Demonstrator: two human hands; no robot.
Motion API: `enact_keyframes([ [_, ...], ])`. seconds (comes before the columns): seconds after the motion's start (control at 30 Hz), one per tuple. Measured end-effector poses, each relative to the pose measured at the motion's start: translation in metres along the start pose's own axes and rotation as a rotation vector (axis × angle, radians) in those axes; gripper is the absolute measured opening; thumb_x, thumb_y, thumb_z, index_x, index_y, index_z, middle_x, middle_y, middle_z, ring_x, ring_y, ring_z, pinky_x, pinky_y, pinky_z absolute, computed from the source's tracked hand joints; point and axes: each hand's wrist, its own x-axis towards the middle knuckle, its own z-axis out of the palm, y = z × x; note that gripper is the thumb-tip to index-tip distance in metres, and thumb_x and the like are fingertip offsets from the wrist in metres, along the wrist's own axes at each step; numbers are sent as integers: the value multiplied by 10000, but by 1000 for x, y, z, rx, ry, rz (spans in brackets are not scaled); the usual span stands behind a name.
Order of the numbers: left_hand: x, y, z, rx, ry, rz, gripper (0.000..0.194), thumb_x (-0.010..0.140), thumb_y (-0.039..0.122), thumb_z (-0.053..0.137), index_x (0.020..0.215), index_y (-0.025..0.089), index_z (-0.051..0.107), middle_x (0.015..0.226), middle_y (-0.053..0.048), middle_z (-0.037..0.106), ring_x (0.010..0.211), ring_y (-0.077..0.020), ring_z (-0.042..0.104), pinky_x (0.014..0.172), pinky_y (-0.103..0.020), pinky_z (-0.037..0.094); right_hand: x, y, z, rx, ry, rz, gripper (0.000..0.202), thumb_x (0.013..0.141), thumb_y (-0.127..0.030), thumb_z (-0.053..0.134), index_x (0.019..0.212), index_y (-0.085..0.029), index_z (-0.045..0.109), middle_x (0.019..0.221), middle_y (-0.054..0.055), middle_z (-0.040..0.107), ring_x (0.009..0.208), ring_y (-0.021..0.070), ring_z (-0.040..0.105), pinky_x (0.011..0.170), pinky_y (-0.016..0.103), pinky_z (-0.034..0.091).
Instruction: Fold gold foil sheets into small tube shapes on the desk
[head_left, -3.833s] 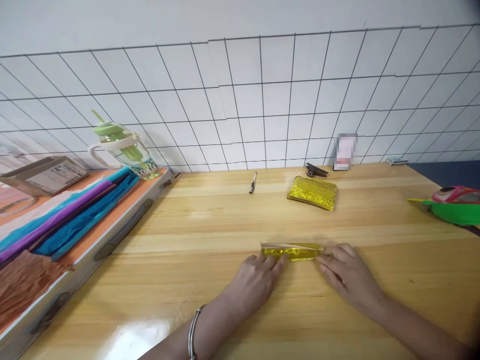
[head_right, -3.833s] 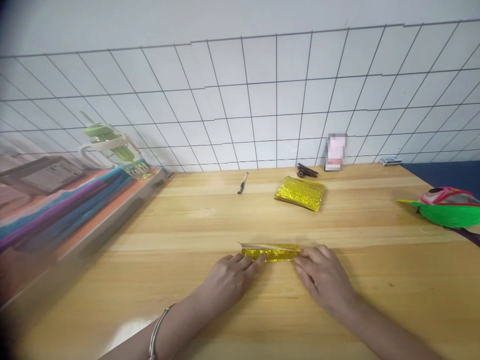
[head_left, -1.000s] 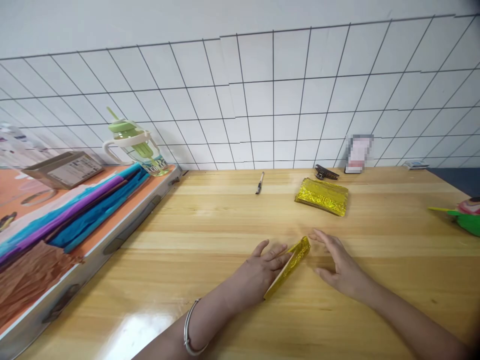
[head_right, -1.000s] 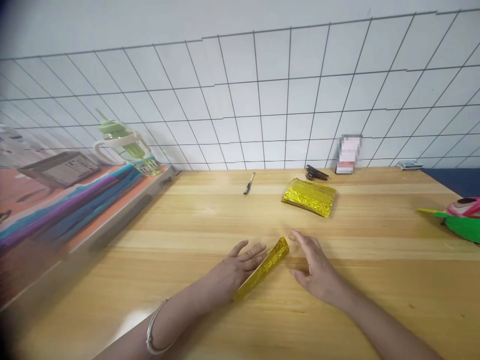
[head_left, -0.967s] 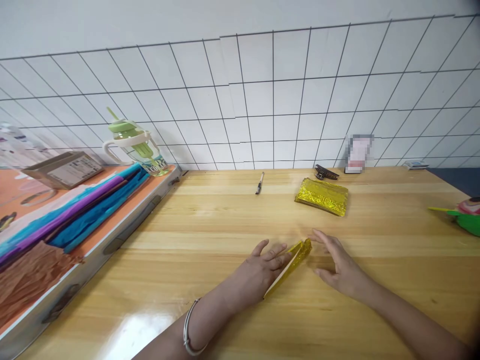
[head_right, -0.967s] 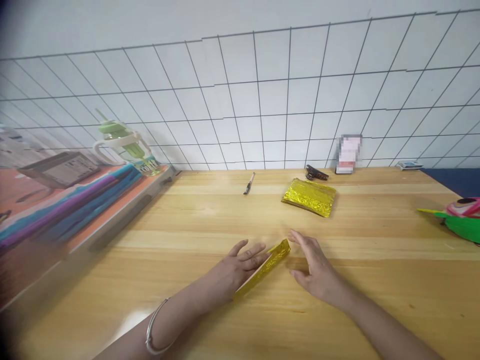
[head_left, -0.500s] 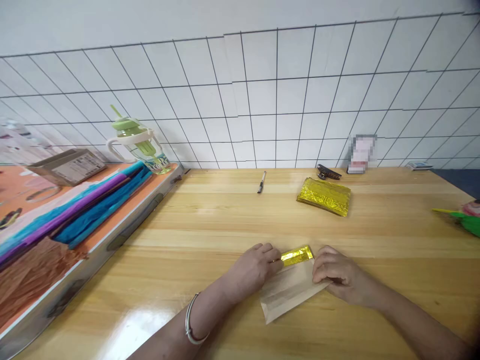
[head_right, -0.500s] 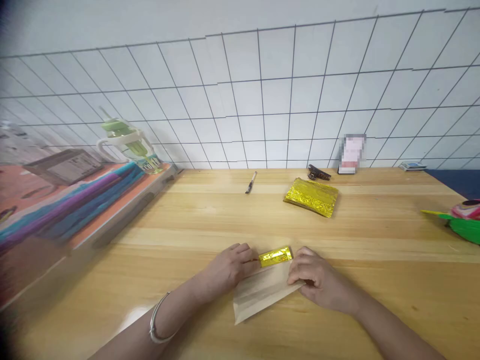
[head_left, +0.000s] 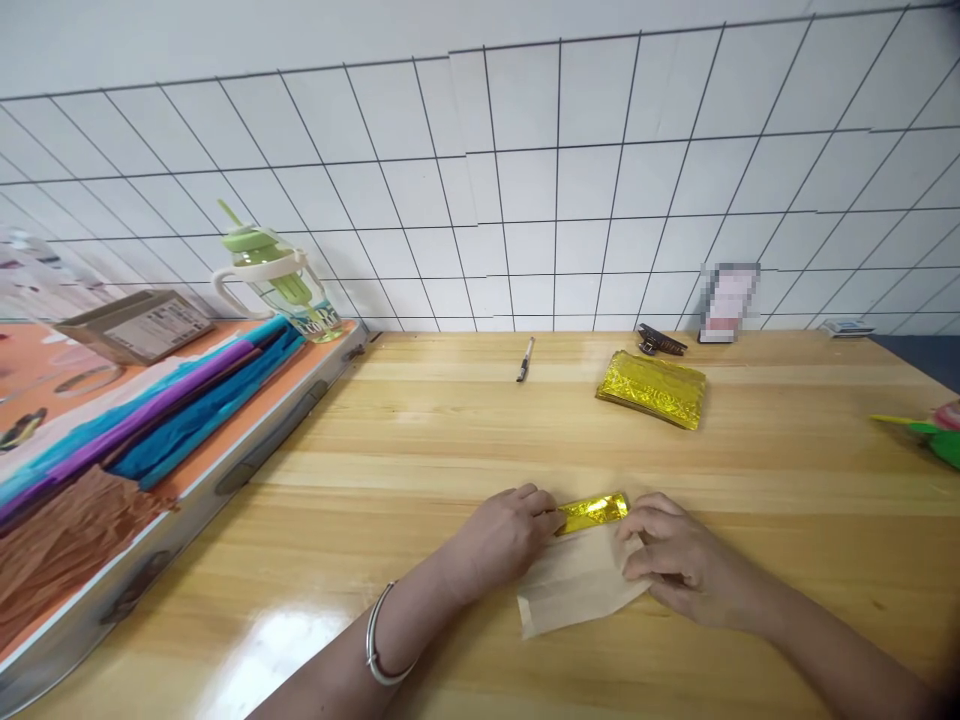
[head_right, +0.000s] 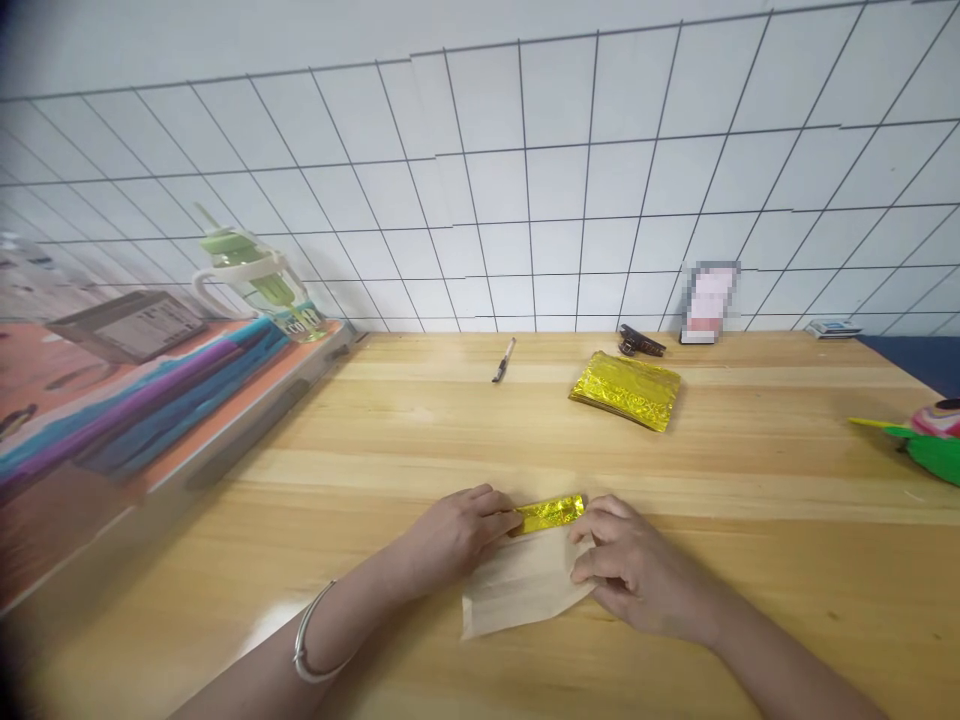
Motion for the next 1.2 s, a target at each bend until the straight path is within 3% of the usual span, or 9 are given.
enact_keyframes([
  [0.13, -2, 0, -3, -51, 8, 2, 251, 946, 233, 442, 1156, 207, 577, 979, -62, 602, 899, -180, 566, 839, -287, 463, -1, 1, 0, -53, -16, 36, 187, 743, -120, 597, 861, -257, 645, 1286, 45, 514, 1273, 268, 350, 969, 447, 386],
  [0.3, -9, -7, -9, -143, -1, 17, 293, 905, 182, 506, 1189, 227, 559, 1087, -56, 596, 1005, -178, 567, 882, -268, 454, -4, 5, 0, -76, -37, 59, 173, 736, -161, 622, 872, -267, 637, 1338, 29, 491, 1285, 274, 348, 1007, 487, 347],
  [0.63, -35, 4, -21, -243, -80, -69, 209, 904, 122, 416, 980, 208, 590, 1168, -50, 575, 988, -161, 605, 890, -263, 460, -6, 8, -1, -75, -88, 82, 119, 855, -332, 558, 903, -281, 654, 1348, 26, 499, 1303, 264, 337, 1022, 499, 305],
  [0.7, -44, 9, -27, -309, -118, -62, 184, 839, 111, 491, 970, 207, 577, 1261, -57, 525, 1086, -179, 568, 935, -271, 443, -5, 7, -1, -72, -80, 89, 156, 880, -352, 526, 918, -281, 660, 1334, 30, 516, 1293, 258, 355, 1026, 496, 299],
  [0.8, -56, 15, -31, -384, -133, -53, 336, 695, 134, 646, 1012, 203, 562, 1368, -79, 448, 1274, -230, 413, 1059, -328, 340, -5, 7, 3, -50, -49, 100, 188, 897, -347, 499, 904, -267, 669, 1313, 37, 537, 1277, 252, 381, 1026, 484, 305],
  [0.9, -59, 21, -24, -408, -74, -160, 398, 646, 242, 737, 1001, 195, 564, 1380, -98, 450, 1301, -263, 375, 1095, -381, 281, -5, 8, 9, -30, -2, 123, 199, 901, -335, 491, 876, -255, 672, 1278, 43, 565, 1250, 247, 415, 1013, 474, 328],
  [1.0, -56, 28, -11, -425, 24, -262, 203, 784, 328, 647, 921, 193, 582, 1318, -87, 522, 1259, -245, 435, 1079, -387, 302, -5, 12, 17, -37, 48, 140, 181, 898, -317, 498, 871, -250, 664, 1242, 49, 588, 1217, 239, 449, 995, 473, 351],
  [1.1, -52, 32, 4, -430, 140, -316, 197, 933, 259, 436, 837, 195, 595, 1228, -56, 595, 1208, -191, 491, 1071, -375, 318, -4, 15, 23, -36, 116, 134, 157, 886, -293, 517, 811, -234, 641, 1190, 54, 614, 1174, 232, 488, 974, 466, 375],
  [1.2, -49, 34, 18, -413, 266, -386, 272, 937, 213, 411, 739, 192, 596, 1172, -42, 624, 1154, -180, 533, 1028, -364, 383, -2, 16, 28, -42, 168, 142, 142, 872, -273, 532, 766, -226, 612, 1144, 55, 633, 1144, 228, 513, 952, 457, 396],
])
